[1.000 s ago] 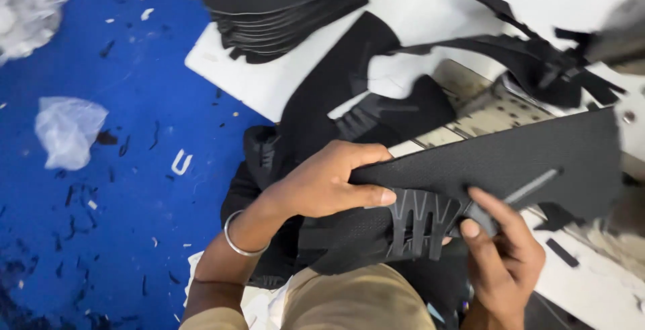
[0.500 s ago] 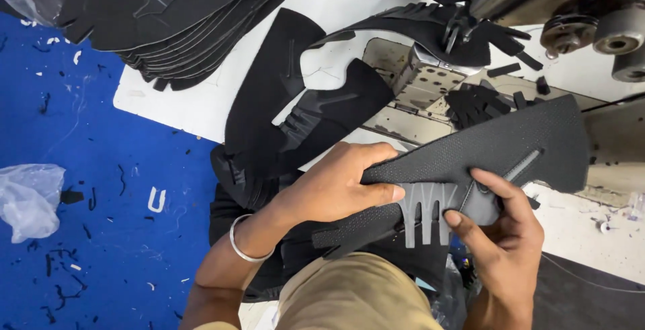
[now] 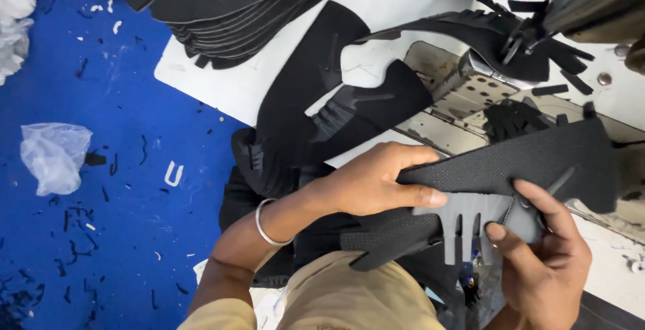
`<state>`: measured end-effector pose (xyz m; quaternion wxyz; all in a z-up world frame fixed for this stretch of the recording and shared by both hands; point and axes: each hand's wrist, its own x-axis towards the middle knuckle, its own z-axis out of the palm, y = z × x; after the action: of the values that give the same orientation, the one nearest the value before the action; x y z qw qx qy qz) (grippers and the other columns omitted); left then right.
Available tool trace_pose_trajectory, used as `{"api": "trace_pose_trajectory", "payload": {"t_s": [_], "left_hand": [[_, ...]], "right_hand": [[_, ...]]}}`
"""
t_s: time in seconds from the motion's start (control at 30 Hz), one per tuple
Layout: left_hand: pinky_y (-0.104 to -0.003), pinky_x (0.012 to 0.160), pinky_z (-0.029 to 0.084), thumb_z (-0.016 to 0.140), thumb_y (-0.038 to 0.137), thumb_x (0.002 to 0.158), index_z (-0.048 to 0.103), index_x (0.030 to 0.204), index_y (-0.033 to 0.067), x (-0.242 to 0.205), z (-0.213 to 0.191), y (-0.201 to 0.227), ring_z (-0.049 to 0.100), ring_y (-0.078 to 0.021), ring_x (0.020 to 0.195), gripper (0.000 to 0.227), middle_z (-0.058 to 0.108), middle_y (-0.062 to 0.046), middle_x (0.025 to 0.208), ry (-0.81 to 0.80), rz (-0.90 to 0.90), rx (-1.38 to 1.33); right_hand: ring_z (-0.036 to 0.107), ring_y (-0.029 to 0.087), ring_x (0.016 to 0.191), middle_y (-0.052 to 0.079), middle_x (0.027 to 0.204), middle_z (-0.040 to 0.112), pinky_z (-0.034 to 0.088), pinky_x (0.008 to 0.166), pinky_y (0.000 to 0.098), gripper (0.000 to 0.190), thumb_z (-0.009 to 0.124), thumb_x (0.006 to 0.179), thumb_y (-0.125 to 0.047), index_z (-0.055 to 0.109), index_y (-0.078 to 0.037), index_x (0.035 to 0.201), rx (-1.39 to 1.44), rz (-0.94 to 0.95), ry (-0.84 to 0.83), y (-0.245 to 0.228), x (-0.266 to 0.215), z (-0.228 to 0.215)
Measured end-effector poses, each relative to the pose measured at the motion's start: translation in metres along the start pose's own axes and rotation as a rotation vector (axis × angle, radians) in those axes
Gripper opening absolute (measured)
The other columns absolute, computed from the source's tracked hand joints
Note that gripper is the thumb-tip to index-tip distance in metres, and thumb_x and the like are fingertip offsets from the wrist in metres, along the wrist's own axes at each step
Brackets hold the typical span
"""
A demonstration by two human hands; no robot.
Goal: The person operates a sewing machine to stitch black rubber-like material, likely shoe soles. They guide the material under the needle, remove the stitched piece, and then pick up another piece from a stack to repeat the process.
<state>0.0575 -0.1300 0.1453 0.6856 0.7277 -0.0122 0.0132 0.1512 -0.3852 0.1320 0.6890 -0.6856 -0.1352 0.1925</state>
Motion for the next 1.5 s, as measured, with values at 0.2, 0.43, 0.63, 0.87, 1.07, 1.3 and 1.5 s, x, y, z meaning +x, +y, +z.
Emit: {"api": "trace_pose_trajectory", "payload": {"t_s": [0.2,0.43,0.63,0.87,1.07,1.3,1.5], "left_hand": [[-0.028,0.064,0.047,0.063,0.033,0.103,0.068,0.107,0.0012,0.002,0.002,0.0,0.055,-0.0064,0.07,0.033,0.063,-0.003,0.076,0.034,-0.085,0.01],[-0.03,0.069,0.054,0.076,0.035,0.09,0.066,0.108,0.0006,0.002,-0.001,0.003,0.065,-0.0104,0.075,0.04,0.068,-0.006,0.083,0.015,-0.008,0.092],[-0.032,0.075,0.054,0.078,0.03,0.086,0.067,0.112,0.0,0.006,-0.007,-0.003,0.068,-0.0162,0.08,0.041,0.071,-0.011,0.089,0.014,-0.006,0.147],[-0.045,0.075,0.053,0.081,0.031,0.085,0.055,0.126,-0.0011,0.018,0.001,0.005,0.071,-0.0369,0.089,0.058,0.072,-0.02,0.098,0.094,-0.051,0.52],[-0.046,0.07,0.053,0.076,0.023,0.084,0.044,0.142,0.0063,0.027,0.004,0.021,0.071,-0.0352,0.081,0.069,0.072,-0.018,0.103,0.129,-0.056,0.515],[-0.04,0.072,0.052,0.076,0.021,0.091,0.074,0.111,0.0207,0.037,-0.012,-0.014,0.066,-0.0245,0.082,0.02,0.063,-0.007,0.09,-0.014,0.073,0.491],[-0.038,0.071,0.049,0.077,0.023,0.09,0.075,0.111,0.0144,0.061,-0.045,-0.001,0.063,-0.0245,0.079,0.022,0.059,-0.007,0.087,-0.067,0.206,0.395]], "right_hand": [[0.07,0.016,0.084,0.015,0.099,0.071,0.058,0.074,0.0282,0.059,0.063,0.086,0.02,0.057,0.011,0.143,0.269,0.1,-0.031,0.017,0.005,-0.005],[0.069,0.015,0.092,0.013,0.107,0.07,0.057,0.081,0.0259,0.06,0.066,0.082,0.022,0.058,0.01,0.14,0.022,0.029,0.033,0.005,0.005,0.006],[0.069,0.014,0.095,0.011,0.109,0.07,0.057,0.085,0.0254,0.06,0.067,0.081,0.02,0.06,0.007,0.139,0.078,0.002,0.006,0.008,0.008,0.013],[0.065,0.01,0.092,0.008,0.107,0.07,0.053,0.079,0.0213,0.063,0.07,0.079,0.018,0.06,0.004,0.14,-0.104,0.042,0.026,0.01,0.007,0.036],[0.067,0.01,0.096,0.008,0.112,0.069,0.056,0.08,0.0228,0.068,0.07,0.08,0.015,0.054,0.003,0.145,-0.09,0.037,0.005,0.009,0.014,0.045],[0.064,0.01,0.098,0.008,0.117,0.066,0.054,0.079,0.0228,0.069,0.071,0.082,0.013,0.052,0.003,0.147,-0.104,0.036,0.011,0.009,0.023,0.054],[0.064,0.009,0.102,0.008,0.123,0.065,0.055,0.085,0.0217,0.068,0.071,0.084,0.01,0.049,0.003,0.148,-0.133,-0.11,0.059,0.0,0.035,0.069]]}}
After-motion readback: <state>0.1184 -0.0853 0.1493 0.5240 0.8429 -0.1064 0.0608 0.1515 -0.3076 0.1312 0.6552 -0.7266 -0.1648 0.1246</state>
